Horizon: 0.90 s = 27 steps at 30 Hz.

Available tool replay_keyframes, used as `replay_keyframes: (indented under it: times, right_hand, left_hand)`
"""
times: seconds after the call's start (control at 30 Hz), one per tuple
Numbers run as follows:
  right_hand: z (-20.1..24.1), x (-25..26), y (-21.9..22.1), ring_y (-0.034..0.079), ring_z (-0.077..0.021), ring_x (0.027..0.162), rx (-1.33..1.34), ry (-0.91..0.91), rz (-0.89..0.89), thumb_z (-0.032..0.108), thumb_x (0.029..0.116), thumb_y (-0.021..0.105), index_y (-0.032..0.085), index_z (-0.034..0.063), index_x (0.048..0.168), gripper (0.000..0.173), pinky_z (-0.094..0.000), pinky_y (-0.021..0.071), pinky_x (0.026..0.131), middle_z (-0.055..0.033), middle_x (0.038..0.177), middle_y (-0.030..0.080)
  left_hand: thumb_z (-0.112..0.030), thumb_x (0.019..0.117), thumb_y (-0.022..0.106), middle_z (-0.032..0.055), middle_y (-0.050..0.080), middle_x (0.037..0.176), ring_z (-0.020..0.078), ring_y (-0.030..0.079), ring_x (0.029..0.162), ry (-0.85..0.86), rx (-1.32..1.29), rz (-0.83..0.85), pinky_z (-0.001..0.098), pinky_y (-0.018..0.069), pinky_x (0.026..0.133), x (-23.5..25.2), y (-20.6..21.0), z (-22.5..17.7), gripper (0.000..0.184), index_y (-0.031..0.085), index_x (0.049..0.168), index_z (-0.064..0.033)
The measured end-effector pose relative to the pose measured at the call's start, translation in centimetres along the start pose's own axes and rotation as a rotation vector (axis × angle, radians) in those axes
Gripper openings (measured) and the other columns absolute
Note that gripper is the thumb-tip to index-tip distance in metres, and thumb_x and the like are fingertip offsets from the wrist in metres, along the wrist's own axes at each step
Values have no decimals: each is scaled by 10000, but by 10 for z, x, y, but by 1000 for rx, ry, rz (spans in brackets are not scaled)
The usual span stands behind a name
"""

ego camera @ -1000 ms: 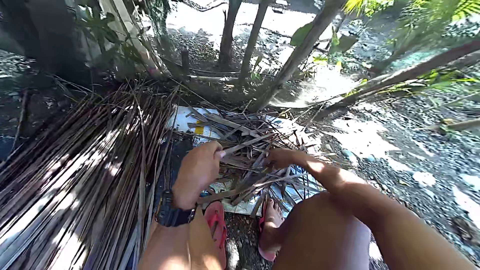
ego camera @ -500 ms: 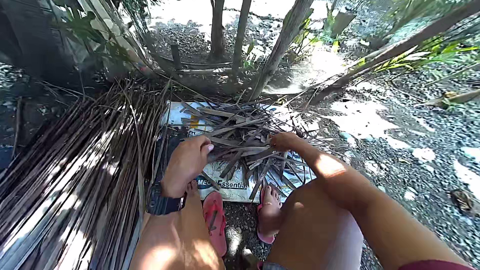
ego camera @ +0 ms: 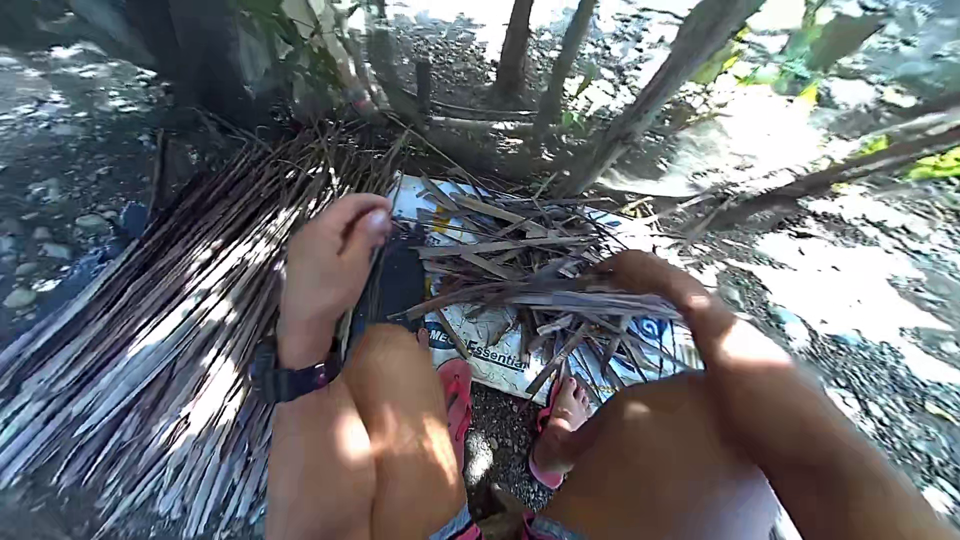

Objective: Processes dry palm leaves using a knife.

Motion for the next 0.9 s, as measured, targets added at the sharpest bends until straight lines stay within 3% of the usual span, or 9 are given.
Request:
replay_keyframes:
  times: [0.03, 0.1, 0.17, 0.2, 0.27, 0.4, 0.6, 0.7, 0.9]
  right_hand:
    - [-6, -13, -12, 614, -467, 1176, 115, -28, -51, 85, 1016, 624, 647, -21, 1320, 322, -634, 426, 1039, -309, 1255, 646]
    - [-28, -34, -32, 622, -227, 862, 381, -55, -199, 41, 1019, 592, 595, -30, 1341, 330, -408, 516, 797, -212, 1113, 674]
    - [-46, -48, -58, 528, -30, 611, 674, -148, -479, 26, 985, 577, 595, -28, 1319, 338, -219, 467, 578, -54, 867, 656]
    - [-53, -54, -68, 537, 11, 587, 828, -230, -606, 50, 963, 562, 588, -13, 1309, 352, -176, 483, 562, 14, 816, 639]
    - [-55, -65, -85, 604, 16, 591, 1099, -406, -789, 147, 945, 550, 597, 114, 1221, 282, -163, 543, 572, 117, 787, 669]
    - [-33, -80, -96, 637, -37, 590, 1424, -541, -780, 209, 1004, 475, 556, 266, 1174, 197, -208, 566, 563, 121, 780, 687]
    - [-24, -74, -72, 547, 26, 487, 1743, -323, -606, 188, 1100, 215, 616, 174, 1057, 404, -117, 486, 477, 113, 617, 575]
    - [-5, -83, -61, 550, 29, 494, 1739, -316, -595, 192, 1105, 194, 597, 183, 1086, 403, -119, 492, 479, 119, 644, 593]
    - [20, -79, -47, 508, 22, 421, 1662, -258, -555, 185, 1111, 240, 519, 183, 1128, 280, -131, 464, 408, 115, 578, 550]
  left_hand:
    - [-231, 1103, 435, 94, 706, 1032, 136, 687, 845, -23, -15, -99, 352, 585, 804, -9, -20, 16, 322, 625, 1294, -55]
    - [-209, 1104, 411, 122, 706, 1041, 145, 697, 856, -148, -10, -206, 373, 590, 822, -39, -41, 70, 338, 620, 1281, -11]
    - [-189, 1101, 423, 182, 700, 1096, 244, 701, 922, -458, 24, -133, 456, 568, 877, -92, -32, 153, 342, 613, 1296, 18]
    - [-198, 1102, 422, 216, 688, 1137, 299, 694, 983, -629, 41, -36, 495, 543, 928, -126, -16, 193, 360, 600, 1315, 33]
    - [-189, 1102, 433, 291, 664, 1194, 409, 663, 1093, -867, 74, 150, 566, 486, 1006, -196, 20, 245, 377, 591, 1319, 76]
    - [-137, 1087, 462, 320, 618, 1295, 465, 596, 1229, -1077, 167, 274, 598, 434, 1064, -284, 78, 287, 342, 601, 1328, 62]
    - [-112, 1011, 583, 322, 406, 1524, 487, 435, 1394, -1254, 355, 147, 563, 388, 1139, -315, 87, 331, 474, 499, 1463, 2]
    - [-157, 941, 703, 300, 394, 1546, 468, 425, 1410, -1338, 435, 214, 580, 397, 1122, -325, 86, 351, 612, 468, 1486, -11]
    - [-202, 981, 658, 290, 443, 1520, 444, 445, 1408, -1387, 441, 310, 597, 392, 1120, -332, 77, 361, 560, 482, 1469, 11]
Point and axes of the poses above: each hand's wrist, its own x-axis towards the middle knuckle, its own y-axis out of the palm, z = x × y, the point moved 9 cm from there along x, towards the middle knuckle
